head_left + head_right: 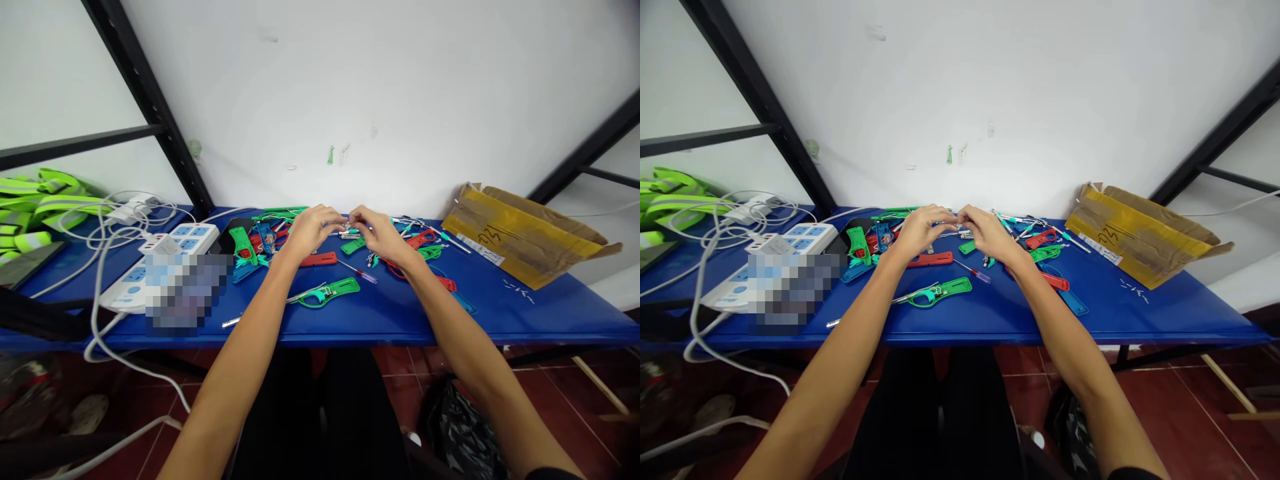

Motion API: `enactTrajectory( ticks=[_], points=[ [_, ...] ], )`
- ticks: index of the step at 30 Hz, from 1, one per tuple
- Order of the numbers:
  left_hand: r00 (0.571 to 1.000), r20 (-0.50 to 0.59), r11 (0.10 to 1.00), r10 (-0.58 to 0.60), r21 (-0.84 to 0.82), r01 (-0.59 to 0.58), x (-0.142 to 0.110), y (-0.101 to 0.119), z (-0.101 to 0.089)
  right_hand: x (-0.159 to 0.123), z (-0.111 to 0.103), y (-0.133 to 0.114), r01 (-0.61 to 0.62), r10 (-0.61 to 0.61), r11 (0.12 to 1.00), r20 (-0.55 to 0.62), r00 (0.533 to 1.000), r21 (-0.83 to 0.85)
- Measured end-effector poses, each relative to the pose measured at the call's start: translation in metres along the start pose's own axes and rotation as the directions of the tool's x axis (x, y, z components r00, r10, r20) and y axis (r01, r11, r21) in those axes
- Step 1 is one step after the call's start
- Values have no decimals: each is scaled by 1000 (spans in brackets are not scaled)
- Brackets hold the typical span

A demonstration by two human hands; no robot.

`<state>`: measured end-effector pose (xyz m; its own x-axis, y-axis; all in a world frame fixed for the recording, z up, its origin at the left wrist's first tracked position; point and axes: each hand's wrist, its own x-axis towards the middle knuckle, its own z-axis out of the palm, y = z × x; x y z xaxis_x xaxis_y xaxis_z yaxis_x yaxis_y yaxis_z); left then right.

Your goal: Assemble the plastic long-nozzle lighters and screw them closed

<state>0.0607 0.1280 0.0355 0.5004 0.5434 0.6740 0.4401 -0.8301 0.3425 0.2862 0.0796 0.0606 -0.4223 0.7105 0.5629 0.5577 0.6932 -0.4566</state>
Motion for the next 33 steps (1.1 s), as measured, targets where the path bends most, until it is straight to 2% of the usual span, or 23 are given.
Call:
enactTrajectory(
  ticks=[5, 15, 18, 20, 23, 25, 29, 33],
  points=[
    [1000, 10, 1000, -9, -3, 9, 0, -4, -3, 2, 4, 5, -6, 5, 1000, -15, 1000, -29],
    [994, -88, 998, 68, 18, -67, 1, -1, -6, 2, 8, 10, 95, -102, 994, -151, 983, -50],
    [990, -112, 997, 82, 1, -82, 2, -1, -4, 2, 9, 10, 116, -115, 993, -190, 975, -6],
    [990, -121, 997, 74, -9, -76, 3, -1, -4, 3, 10, 10, 85, -70, 994, -206, 976, 63],
    [989, -142, 997, 29, -60, -38, 4, 2, -6, 5, 15, 10, 1, 47, 978, -226, 973, 207],
    [986, -163, 991, -14, -137, -8, 3, 7, -9, 7, 20, 8, -8, 76, 969, -264, 962, 249],
    [971, -167, 917, -172, -386, 96, -9, 28, -13, 7, 32, -1, 73, -12, 977, -287, 958, 201],
    [962, -36, 815, -270, -541, 209, -30, 49, -20, 5, 35, -11, 121, -76, 970, -208, 975, 212]
  ],
)
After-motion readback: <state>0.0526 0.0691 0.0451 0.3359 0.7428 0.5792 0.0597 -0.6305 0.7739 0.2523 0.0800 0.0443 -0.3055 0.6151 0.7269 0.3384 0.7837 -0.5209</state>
